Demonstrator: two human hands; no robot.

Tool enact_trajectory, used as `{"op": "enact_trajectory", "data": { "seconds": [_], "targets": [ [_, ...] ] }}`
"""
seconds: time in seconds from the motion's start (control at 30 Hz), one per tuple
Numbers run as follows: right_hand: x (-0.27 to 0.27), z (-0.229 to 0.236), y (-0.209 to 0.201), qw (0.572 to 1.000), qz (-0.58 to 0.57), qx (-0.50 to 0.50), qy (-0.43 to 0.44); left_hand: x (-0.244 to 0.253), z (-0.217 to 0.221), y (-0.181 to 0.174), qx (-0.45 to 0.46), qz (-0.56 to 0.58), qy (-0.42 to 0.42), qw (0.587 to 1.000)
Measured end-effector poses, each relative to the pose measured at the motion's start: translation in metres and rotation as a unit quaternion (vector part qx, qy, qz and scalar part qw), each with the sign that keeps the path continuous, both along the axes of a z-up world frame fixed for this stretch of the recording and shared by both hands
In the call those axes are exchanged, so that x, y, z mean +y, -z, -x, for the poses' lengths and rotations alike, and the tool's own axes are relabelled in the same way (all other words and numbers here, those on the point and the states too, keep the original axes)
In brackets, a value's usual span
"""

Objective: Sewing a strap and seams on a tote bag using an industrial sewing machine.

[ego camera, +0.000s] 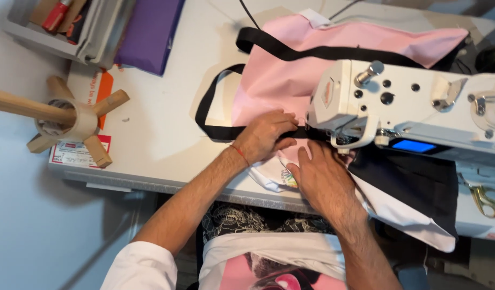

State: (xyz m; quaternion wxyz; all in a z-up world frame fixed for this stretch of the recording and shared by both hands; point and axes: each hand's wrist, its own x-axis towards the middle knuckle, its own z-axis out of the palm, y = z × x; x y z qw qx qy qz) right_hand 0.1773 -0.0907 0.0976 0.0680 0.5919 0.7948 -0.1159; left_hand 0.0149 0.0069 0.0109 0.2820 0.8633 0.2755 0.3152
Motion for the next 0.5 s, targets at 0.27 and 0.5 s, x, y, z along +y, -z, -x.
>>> {"op": "enact_trajectory", "data": {
  "seconds": [0.27,0.5],
  "targets": [
    [-0.006,0.01,0.012,0.996,-0.077,-0.055,0.004,0.002,-0.001,0.022,0.001,-0.1,-0.007,0.995],
    [-0.003,0.02,-0.002,0.996,-0.044,-0.074,0.013,0.003,0.001,0.025,0.015,-0.099,-0.007,0.995]
  ]
}}
